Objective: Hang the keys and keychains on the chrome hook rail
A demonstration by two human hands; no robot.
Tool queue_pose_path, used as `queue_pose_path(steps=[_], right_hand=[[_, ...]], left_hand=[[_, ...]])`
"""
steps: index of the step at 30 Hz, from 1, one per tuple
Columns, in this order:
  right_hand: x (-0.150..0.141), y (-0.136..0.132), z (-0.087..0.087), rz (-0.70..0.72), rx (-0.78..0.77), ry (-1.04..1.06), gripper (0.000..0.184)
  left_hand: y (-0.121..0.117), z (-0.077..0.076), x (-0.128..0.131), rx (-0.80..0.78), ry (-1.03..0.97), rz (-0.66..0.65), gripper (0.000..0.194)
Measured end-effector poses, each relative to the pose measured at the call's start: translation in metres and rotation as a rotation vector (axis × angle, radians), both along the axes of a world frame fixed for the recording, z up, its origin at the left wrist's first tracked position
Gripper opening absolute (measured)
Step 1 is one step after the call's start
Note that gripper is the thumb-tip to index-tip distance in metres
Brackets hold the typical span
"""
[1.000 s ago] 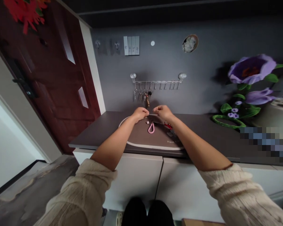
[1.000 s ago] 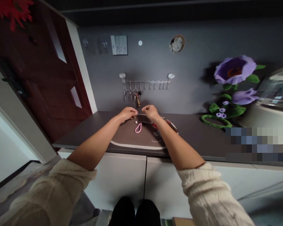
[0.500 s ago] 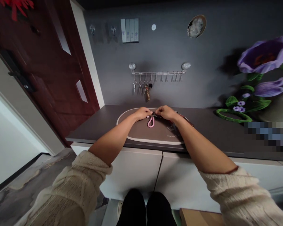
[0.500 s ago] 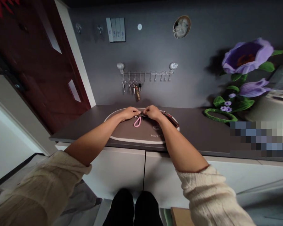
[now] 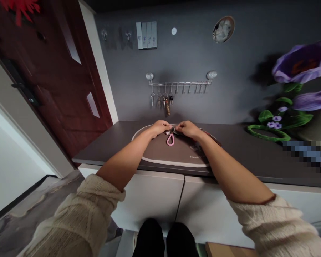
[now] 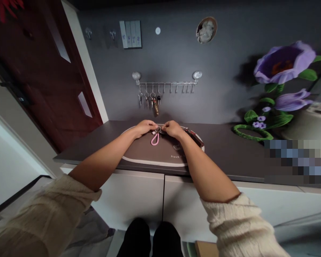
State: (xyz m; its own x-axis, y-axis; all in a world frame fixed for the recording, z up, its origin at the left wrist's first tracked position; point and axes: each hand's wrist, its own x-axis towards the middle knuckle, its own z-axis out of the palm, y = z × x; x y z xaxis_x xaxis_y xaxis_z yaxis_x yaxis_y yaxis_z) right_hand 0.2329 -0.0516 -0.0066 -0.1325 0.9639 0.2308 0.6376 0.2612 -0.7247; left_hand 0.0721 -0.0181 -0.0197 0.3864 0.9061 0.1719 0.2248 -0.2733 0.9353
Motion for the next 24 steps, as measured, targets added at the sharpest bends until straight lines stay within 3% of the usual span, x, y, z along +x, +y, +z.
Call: queue_pose_path(steps=[14,24], right_hand=[[-0.005,-0.007,0.006,0.116,-0.079,0.42,0.008],[-0.008,-0.013,0.013,0.154,-0.107,0.554,0.015]], left_hand=[[-0.012,0.016,0.003,-0.133,-0.339,0.021,0.009],[-0.013,0.021,0.004,-0.123,-0.54,-0.014,0.018]])
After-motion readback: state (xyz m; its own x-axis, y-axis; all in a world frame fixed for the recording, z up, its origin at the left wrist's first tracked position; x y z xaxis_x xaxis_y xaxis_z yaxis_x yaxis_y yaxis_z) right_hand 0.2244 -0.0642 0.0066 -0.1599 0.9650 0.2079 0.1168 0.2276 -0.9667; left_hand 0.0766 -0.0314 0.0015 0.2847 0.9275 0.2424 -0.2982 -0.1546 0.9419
